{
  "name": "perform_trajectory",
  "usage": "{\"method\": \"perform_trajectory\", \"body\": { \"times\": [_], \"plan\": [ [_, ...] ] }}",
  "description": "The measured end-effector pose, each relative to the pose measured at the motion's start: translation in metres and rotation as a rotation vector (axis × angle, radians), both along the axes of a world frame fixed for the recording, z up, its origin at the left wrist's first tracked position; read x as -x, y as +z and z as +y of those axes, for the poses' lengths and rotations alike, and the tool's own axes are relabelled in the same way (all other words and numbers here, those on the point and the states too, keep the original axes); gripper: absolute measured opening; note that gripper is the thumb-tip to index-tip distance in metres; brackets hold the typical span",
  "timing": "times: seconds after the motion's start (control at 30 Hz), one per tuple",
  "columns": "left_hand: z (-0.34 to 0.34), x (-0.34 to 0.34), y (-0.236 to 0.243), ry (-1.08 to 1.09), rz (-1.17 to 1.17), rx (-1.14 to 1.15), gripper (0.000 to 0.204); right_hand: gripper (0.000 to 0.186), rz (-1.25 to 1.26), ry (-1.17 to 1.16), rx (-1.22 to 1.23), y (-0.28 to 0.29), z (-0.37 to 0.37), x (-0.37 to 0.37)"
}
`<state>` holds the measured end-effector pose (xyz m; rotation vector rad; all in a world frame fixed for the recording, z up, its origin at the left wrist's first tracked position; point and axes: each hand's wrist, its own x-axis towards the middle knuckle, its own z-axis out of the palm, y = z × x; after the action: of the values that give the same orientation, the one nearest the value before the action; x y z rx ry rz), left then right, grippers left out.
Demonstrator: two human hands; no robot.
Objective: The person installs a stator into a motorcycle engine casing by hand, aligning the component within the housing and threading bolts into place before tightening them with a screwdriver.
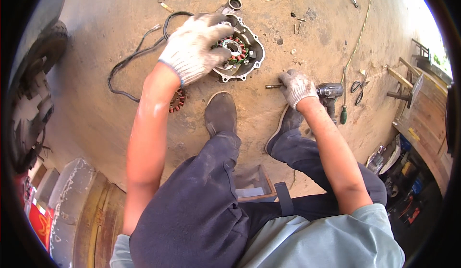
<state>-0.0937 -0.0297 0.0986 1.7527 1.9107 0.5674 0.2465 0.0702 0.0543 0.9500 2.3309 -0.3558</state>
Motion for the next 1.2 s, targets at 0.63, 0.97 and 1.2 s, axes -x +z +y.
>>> {"method": "perform_trajectory", "body": {
  "times": [0.63, 0.97, 1.2],
  "plan": [
    [-0.057, -0.028, -0.036, 0.649, -0.551, 0.245, 0.065, 0.03, 0.49, 0.043, 0.229, 0.018, 0.006, 0.15],
    [-0.058, -0.022, -0.034, 0.615, -0.526, 0.271, 0.061, 0.016, 0.568, 0.119, 0.265, 0.004, -0.012, 0.152],
    [-0.062, -0.02, -0.036, 0.626, -0.491, 0.27, 0.058, 0.017, 0.537, 0.203, 0.139, 0.004, -0.012, 0.16]
  ]
}}
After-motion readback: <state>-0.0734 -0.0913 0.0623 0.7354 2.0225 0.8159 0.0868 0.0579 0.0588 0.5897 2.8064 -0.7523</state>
